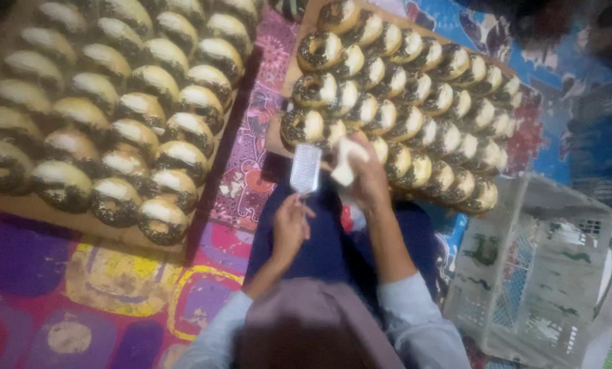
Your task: The person sits on a floor mat and grates a block of white cheese over rows of crescent-shaped pastries arranged on a wooden board. After grating, the person picks up individual pastries and places them into small plastic bags.
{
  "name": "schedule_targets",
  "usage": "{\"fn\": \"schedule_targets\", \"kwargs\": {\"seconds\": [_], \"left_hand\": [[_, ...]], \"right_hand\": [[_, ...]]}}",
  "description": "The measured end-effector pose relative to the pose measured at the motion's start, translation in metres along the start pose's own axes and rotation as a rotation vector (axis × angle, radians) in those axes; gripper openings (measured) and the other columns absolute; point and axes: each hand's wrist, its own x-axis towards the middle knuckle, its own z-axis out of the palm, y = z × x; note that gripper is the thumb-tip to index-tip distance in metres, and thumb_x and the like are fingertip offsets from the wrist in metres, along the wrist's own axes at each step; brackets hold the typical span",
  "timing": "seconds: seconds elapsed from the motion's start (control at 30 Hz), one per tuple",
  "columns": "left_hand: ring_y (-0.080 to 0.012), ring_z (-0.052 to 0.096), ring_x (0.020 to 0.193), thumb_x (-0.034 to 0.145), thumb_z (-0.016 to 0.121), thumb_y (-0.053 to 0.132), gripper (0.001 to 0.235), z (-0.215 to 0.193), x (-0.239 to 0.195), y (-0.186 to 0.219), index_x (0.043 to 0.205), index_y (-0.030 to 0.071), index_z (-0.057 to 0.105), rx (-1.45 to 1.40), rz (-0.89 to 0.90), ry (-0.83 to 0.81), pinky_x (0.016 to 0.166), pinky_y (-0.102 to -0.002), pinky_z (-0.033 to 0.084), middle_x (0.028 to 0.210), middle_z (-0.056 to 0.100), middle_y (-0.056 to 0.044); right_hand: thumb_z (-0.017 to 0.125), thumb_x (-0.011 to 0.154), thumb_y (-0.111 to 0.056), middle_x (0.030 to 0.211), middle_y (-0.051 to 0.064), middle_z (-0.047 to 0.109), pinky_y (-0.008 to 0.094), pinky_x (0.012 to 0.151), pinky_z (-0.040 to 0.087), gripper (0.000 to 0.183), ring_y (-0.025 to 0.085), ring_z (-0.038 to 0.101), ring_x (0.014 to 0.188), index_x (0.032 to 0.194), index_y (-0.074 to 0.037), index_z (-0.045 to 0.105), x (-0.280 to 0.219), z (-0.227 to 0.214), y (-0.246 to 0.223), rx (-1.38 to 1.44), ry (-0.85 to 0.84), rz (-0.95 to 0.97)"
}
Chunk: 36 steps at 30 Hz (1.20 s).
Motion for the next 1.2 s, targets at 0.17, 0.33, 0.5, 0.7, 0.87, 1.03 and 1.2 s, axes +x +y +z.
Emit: {"fn": "schedule_targets", "kwargs": {"seconds": [0.17,0.33,0.5,0.7,0.87,1.03,1.2], "left_hand": [[-0.0088,0.051,0.041,0.107,0.046,0.015,0.030,0.053,0.013,-0.003,0.128,-0.005,0.056,-0.168,0.021,-0.079,0.036,-0.024,0.040,0.082,0.070,-0.010],[-0.0098,0.050,0.041,0.105,0.043,0.008,0.031,0.073,0.012,0.001,0.127,-0.005,0.060,-0.103,0.000,-0.025,0.036,-0.027,0.040,0.076,0.067,-0.010],[-0.0107,0.053,0.043,0.103,0.044,0.007,0.031,0.074,0.015,0.013,0.127,-0.004,0.062,0.004,0.019,-0.005,0.038,-0.029,0.043,0.074,0.069,-0.009],[-0.0126,0.055,0.043,0.103,0.045,0.009,0.030,0.075,0.048,0.024,0.124,-0.002,0.063,0.039,0.080,0.035,0.042,-0.030,0.046,0.077,0.071,-0.009],[-0.0180,0.065,0.050,0.103,0.045,0.011,0.029,0.078,0.065,0.016,0.120,-0.001,0.066,0.121,0.041,0.104,0.048,-0.034,0.054,0.075,0.071,-0.011],[-0.0253,0.072,0.067,0.101,0.048,0.009,0.027,0.079,0.068,0.003,0.117,-0.001,0.067,0.262,0.222,0.170,0.064,-0.039,0.057,0.079,0.073,-0.014],[-0.0292,0.073,0.069,0.100,0.048,0.008,0.027,0.081,0.069,0.004,0.117,-0.002,0.067,0.299,0.240,0.152,0.066,-0.041,0.057,0.077,0.072,-0.016]], "right_hand": [[0.064,0.099,-0.010,0.134,0.015,0.065,0.033,0.087,0.060,0.052,0.020,0.070,0.105,0.149,-0.004,0.051,0.001,0.004,0.004,-0.015,0.188,-0.294],[0.077,0.085,-0.023,0.096,0.012,0.079,0.032,0.065,0.059,0.040,0.021,0.073,0.078,0.121,-0.005,0.074,-0.027,-0.015,-0.011,-0.969,0.263,-0.229],[0.086,0.081,-0.029,0.090,0.015,0.077,0.035,0.068,0.057,0.039,0.019,0.074,0.077,0.107,-0.002,0.075,-0.032,-0.027,-0.035,-1.300,0.090,-0.300],[0.077,0.091,-0.032,0.093,0.016,0.079,0.036,0.071,0.058,0.035,0.022,0.076,0.081,0.106,-0.001,0.074,0.005,-0.003,-0.021,-1.091,0.300,-0.417],[0.076,0.095,-0.031,0.086,0.020,0.075,0.041,0.070,0.057,0.033,0.032,0.074,0.079,0.100,0.001,0.073,0.018,0.011,-0.005,-1.275,0.339,-0.601],[0.077,0.091,-0.033,0.077,0.019,0.075,0.042,0.065,0.058,0.031,0.033,0.075,0.069,0.090,-0.002,0.077,0.013,0.013,-0.006,-1.444,0.297,-0.555],[0.075,0.092,-0.032,0.080,0.022,0.074,0.043,0.065,0.059,0.037,0.035,0.075,0.070,0.100,0.004,0.074,0.024,0.013,-0.005,-1.393,0.265,-0.668]]}}
